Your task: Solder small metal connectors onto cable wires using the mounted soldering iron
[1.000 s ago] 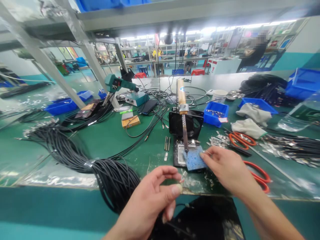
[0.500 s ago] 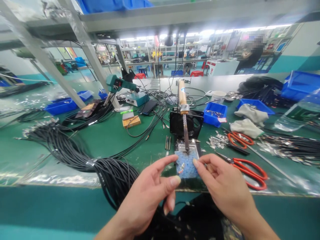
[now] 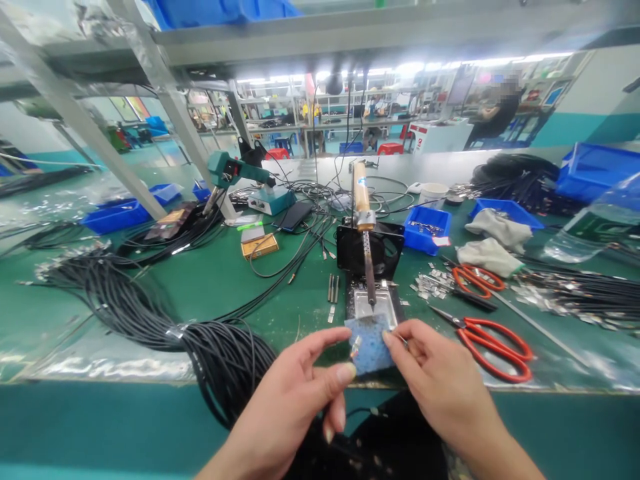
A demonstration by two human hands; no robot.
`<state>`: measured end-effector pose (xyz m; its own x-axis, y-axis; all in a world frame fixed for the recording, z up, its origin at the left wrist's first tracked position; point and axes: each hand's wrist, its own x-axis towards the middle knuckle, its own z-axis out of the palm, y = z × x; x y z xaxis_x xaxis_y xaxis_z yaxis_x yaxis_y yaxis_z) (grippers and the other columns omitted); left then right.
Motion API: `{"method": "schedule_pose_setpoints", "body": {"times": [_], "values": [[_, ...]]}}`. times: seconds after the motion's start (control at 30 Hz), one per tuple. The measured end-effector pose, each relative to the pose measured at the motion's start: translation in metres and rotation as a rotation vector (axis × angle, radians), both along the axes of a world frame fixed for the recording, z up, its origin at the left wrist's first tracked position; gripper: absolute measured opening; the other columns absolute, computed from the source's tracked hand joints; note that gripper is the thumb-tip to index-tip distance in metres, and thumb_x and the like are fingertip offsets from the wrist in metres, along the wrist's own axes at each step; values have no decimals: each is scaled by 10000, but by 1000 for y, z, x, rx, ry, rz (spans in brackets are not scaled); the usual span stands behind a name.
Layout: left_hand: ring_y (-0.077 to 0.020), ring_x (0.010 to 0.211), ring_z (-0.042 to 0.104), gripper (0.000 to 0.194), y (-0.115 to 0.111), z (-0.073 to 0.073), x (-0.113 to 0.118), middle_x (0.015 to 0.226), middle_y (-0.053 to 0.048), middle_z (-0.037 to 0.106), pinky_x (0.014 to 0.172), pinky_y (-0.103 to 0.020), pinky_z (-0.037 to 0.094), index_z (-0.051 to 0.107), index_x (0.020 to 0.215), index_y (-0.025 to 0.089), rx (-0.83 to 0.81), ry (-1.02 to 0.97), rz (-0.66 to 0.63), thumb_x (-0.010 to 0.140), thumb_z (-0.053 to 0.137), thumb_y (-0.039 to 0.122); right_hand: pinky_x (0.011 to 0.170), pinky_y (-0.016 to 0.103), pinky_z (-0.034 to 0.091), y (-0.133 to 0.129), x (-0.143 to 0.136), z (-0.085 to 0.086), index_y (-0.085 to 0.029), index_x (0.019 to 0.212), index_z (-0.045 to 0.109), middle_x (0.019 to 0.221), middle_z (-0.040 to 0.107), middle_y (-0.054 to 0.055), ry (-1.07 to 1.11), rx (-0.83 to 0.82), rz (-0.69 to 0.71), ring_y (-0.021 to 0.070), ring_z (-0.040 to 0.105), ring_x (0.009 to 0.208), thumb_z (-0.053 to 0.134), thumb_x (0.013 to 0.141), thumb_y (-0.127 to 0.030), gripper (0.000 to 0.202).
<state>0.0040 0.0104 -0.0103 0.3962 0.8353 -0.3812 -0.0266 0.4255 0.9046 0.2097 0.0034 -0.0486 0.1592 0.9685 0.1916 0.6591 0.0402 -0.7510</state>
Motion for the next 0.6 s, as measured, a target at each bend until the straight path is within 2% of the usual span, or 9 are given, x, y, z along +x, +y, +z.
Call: {"method": "schedule_pose_setpoints", "body": {"times": [0.1,0.2,0.23,0.3,0.33,0.4,0.5,0.6], "values": [[-62,437,530,446,-5,-5,-1,599,26,643,430,-135,427,569,1319,142,4,-32,-41,937,717,317,410,244,322,-9,16,-5,-239,775,673,459,403,-83,-39,-3,-61,127,410,410,569,950,-526,352],[-48,467,590,260,-11,-5,0,805,22,641,419,-132,456,663,1136,184,18,-78,-58,907,750,273,409,244,357,-21,34,2,-252,815,718,474,504,-68,-75,6,-97,129,474,407,603,939,-546,340],[-46,470,601,230,-12,-4,1,831,28,628,415,-130,461,673,1105,190,21,-85,-63,903,753,264,446,234,411,-24,37,7,-262,845,731,541,585,-57,-80,27,-69,129,546,455,614,945,-523,304],[-48,469,607,212,-14,-2,3,803,37,619,416,-123,463,678,1103,199,28,-82,-80,909,747,254,567,197,506,-31,38,16,-286,958,742,739,700,-46,-62,102,81,120,671,623,635,966,-427,177],[-51,473,609,219,-14,-1,4,790,38,622,421,-122,465,678,1117,205,34,-77,-84,913,743,252,620,179,527,-33,36,20,-298,1033,733,825,717,-46,-30,147,168,110,693,698,637,976,-369,132],[-53,478,604,226,-15,1,5,768,37,625,434,-125,477,681,1135,212,45,-77,-84,921,737,260,719,160,545,-35,28,25,-316,1148,702,951,717,-45,64,208,302,94,702,820,631,986,-263,185],[-51,480,587,208,-16,2,6,723,44,611,456,-131,499,699,1125,213,62,-88,-70,927,735,266,787,153,543,-34,15,25,-333,1199,683,1007,715,-54,205,210,379,80,696,889,623,985,-180,270],[-51,482,582,194,-18,1,4,711,37,610,463,-130,497,724,1103,211,78,-104,-60,922,741,278,755,143,542,-32,8,23,-337,1169,705,964,733,-67,277,131,396,69,701,845,614,994,-189,247]]}}
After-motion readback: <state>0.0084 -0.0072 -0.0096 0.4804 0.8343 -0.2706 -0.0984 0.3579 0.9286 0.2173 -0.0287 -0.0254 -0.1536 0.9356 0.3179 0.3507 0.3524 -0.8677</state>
